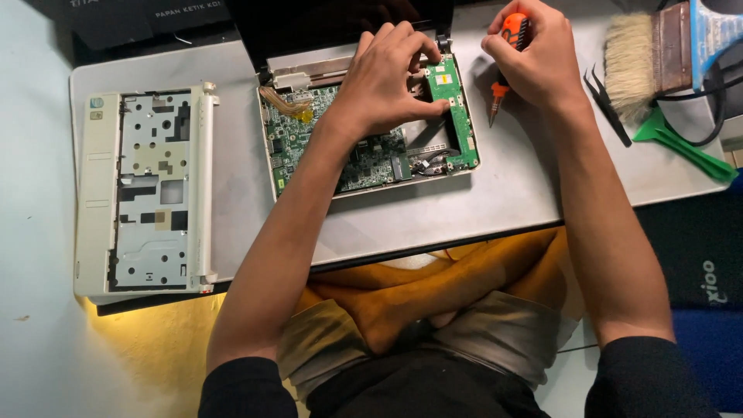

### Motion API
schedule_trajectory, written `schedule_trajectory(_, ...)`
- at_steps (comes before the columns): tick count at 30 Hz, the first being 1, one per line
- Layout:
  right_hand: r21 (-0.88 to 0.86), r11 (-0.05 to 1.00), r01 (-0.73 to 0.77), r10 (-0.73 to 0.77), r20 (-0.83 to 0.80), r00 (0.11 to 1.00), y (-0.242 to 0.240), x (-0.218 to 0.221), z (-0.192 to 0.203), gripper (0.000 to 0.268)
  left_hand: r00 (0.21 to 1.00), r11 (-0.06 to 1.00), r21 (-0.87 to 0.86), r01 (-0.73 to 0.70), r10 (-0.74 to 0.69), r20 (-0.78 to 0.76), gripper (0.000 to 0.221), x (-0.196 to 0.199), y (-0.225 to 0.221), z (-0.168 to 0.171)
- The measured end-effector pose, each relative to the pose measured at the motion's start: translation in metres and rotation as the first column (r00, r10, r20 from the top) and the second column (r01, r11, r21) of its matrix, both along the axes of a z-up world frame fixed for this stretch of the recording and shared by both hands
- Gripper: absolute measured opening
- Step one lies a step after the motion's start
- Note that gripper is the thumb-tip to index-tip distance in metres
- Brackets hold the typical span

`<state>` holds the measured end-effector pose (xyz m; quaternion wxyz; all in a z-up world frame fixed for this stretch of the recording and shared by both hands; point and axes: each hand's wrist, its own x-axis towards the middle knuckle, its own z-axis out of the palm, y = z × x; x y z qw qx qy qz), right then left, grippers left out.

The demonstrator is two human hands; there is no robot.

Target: Removing the motherboard from a laptop by unscrewing it and disconnecting internal ribbon cables.

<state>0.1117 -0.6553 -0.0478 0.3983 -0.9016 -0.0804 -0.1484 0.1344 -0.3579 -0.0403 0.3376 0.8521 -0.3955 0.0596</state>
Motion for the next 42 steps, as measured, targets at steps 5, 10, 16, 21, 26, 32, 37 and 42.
schedule_trajectory(5,-0.093,0.996,0.003,-0.001,0.026,1.000,-0.001,-0.001,0.000,0.008,0.995,0.992,0.093,-0.091,0.088,0.038,0.069,0.003,0.008,0.006)
schedule_trajectory(10,-0.141,0.990,0.026,-0.022,0.029,0.999,0.000,-0.003,0.003,0.011,0.997,0.998,-0.065,0.025,-0.020,0.076,0.066,-0.002,0.009,0.015)
schedule_trajectory(16,-0.178,0.980,-0.087,0.088,-0.003,0.996,0.006,-0.016,0.024,0.044,0.963,0.954,-0.232,0.192,-0.138,0.231,0.066,-0.011,0.003,0.032)
schedule_trajectory(21,-0.096,0.966,-0.242,0.255,0.166,0.953,0.012,-0.022,0.036,0.063,0.956,0.878,-0.380,0.292,-0.258,0.137,0.068,-0.013,0.014,0.045)
schedule_trajectory(26,0.050,0.888,-0.458,0.460,-0.133,0.878,0.033,-0.036,0.042,0.028,0.969,0.891,-0.409,0.199,-0.241,-0.054,0.067,-0.015,0.030,0.055)
schedule_trajectory(32,0.279,0.844,-0.457,0.530,-0.309,0.790,0.044,-0.052,0.070,0.020,0.529,0.745,-0.635,0.204,-0.630,-0.569,0.054,0.006,0.061,0.051)
schedule_trajectory(37,0.187,0.826,-0.531,0.561,-0.197,0.804,0.040,-0.052,0.070,0.019,0.371,0.816,-0.517,0.258,-0.578,-0.727,0.026,0.005,0.059,0.044)
schedule_trajectory(42,0.157,0.820,-0.551,0.572,-0.164,0.804,0.045,-0.054,0.067,0.022,0.413,0.934,-0.254,0.252,-0.341,-0.845,0.034,-0.017,0.033,0.047)
